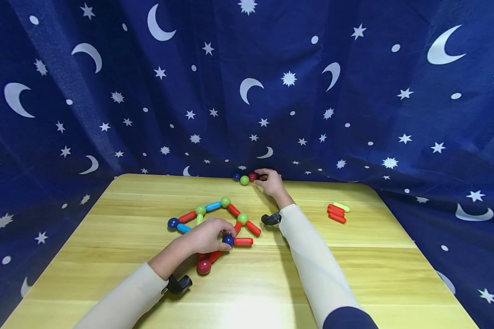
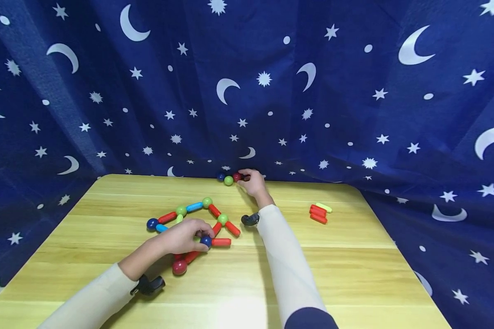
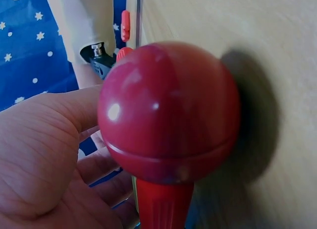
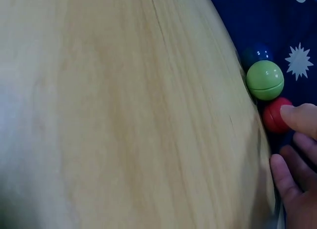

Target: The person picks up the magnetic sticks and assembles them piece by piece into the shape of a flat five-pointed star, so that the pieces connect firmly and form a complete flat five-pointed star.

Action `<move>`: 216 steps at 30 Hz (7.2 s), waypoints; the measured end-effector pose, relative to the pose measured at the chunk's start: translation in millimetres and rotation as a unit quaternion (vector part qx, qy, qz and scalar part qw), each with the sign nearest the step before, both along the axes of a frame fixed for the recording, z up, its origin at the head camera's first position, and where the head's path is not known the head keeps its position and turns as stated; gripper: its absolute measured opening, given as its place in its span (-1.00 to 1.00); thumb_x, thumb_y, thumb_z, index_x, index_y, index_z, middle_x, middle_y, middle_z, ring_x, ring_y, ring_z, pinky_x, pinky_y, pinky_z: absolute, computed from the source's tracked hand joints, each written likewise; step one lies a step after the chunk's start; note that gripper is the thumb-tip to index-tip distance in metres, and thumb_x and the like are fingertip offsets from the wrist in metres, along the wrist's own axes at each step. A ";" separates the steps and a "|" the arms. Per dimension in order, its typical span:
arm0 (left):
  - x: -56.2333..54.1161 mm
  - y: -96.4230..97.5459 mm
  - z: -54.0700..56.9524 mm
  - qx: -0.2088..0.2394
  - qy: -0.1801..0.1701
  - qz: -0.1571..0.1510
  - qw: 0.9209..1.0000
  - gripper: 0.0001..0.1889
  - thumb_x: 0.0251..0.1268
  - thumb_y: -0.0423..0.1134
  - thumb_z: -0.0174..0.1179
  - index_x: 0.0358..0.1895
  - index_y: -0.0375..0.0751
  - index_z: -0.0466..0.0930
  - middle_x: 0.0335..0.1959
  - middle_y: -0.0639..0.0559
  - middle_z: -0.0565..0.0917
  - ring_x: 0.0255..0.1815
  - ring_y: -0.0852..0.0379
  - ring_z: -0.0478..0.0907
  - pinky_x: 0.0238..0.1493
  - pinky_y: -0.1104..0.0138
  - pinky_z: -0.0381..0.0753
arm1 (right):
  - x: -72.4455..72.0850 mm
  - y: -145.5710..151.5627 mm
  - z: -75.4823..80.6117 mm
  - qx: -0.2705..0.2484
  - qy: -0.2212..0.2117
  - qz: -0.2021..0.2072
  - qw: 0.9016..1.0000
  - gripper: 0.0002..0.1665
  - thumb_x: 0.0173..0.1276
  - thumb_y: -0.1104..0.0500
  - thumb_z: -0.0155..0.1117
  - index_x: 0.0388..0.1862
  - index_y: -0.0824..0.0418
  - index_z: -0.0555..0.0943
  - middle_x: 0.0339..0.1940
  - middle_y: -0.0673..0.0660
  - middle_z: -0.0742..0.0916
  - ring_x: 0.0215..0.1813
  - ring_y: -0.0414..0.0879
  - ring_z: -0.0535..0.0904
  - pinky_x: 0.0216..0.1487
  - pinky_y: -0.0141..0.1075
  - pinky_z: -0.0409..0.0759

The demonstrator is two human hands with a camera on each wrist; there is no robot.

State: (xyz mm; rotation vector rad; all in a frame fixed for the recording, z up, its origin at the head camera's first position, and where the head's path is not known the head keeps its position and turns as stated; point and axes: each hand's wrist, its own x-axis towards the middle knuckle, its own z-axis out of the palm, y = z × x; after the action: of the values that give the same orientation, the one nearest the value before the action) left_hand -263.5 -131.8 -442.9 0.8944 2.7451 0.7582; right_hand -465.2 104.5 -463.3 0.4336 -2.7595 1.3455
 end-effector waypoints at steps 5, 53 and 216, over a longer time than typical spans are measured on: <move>-0.1 0.1 0.5 0.008 -0.004 -0.001 1.000 -0.77 0.16 -0.23 0.53 -0.13 -0.04 0.74 -0.27 0.19 0.69 -0.25 0.20 0.53 -0.11 0.29 0.57 | -5.0 -2.5 -0.9 0.026 -0.008 0.012 1.000 -0.47 0.40 0.20 0.41 0.34 0.18 0.60 0.33 0.28 0.62 0.21 0.16 0.61 0.25 -0.01 0.56; 4.2 19.5 0.2 -0.002 0.036 0.022 0.999 -0.76 0.25 -0.16 0.47 -0.03 -0.03 0.80 -0.07 0.16 0.53 0.01 0.11 0.31 -0.04 0.28 0.41 | 86.9 26.8 3.9 -0.183 -0.124 0.023 0.975 -0.45 0.23 0.38 0.50 0.22 0.45 0.61 0.09 0.37 0.76 -0.12 -0.20 0.69 -0.08 -0.38 0.68; 12.0 36.8 -5.8 0.011 0.030 0.079 0.996 -0.72 0.23 -0.27 0.41 -0.01 -0.14 0.64 -0.26 0.02 0.63 -0.25 0.10 0.47 -0.17 0.22 0.54 | 138.8 232.2 12.0 0.142 0.011 -0.132 0.981 -0.65 0.23 0.11 0.54 -0.08 0.30 0.78 -0.20 0.28 0.76 -0.27 -0.07 0.52 -0.32 -0.29 0.38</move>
State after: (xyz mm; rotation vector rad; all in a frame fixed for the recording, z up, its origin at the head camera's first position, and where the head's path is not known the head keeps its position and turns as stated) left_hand -251.5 -95.0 -448.8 0.7217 2.8919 0.8008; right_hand -326.4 336.7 -451.3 0.0831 -2.8708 0.8889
